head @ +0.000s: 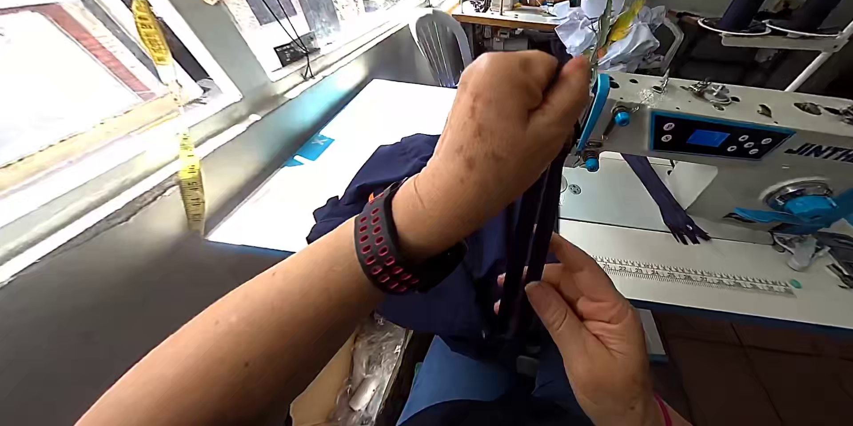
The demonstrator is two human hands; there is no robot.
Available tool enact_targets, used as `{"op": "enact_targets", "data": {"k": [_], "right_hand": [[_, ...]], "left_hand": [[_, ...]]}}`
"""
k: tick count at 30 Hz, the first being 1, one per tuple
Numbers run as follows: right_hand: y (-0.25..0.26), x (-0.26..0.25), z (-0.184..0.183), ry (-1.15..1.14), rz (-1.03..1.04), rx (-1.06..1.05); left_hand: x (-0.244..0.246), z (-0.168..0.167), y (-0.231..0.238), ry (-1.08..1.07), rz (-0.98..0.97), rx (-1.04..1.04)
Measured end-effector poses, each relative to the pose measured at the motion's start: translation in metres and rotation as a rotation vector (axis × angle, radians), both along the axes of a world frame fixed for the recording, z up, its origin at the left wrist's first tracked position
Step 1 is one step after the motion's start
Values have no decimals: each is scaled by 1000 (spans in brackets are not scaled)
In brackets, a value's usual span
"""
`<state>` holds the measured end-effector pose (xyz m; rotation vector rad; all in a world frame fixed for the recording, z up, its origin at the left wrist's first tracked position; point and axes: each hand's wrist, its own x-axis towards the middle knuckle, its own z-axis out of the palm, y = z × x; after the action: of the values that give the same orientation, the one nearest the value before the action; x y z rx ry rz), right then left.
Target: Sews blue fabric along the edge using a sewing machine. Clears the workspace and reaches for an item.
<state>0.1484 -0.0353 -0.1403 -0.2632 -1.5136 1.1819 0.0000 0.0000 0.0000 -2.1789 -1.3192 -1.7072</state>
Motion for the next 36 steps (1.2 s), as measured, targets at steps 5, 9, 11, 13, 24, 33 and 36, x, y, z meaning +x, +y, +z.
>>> {"op": "enact_targets", "data": {"k": [5, 9, 11, 13, 24, 33, 36], "right_hand": [[28, -5, -46, -15, -57, -319], [52, 3, -68, -208, -148, -708], [59, 6, -65, -253, -137, -879], [61, 8, -65, -259, -126, -933], [43, 26, -57, -304, -49, -880], [41, 36, -69, -247, 20, -827], [43, 38, -71, -208, 44, -815]], "left_hand": [[-21, -97, 78, -225, -3, -624], [-33, -165, 124, -229, -76, -1039], [-42, -171, 136, -128, -130, -1092], [-54, -168, 146, 53, -115, -1045], [-37, -231, 115, 680, -318, -226], [-43, -232, 113, 694, -335, -298], [-43, -231, 113, 698, -315, -305]]}}
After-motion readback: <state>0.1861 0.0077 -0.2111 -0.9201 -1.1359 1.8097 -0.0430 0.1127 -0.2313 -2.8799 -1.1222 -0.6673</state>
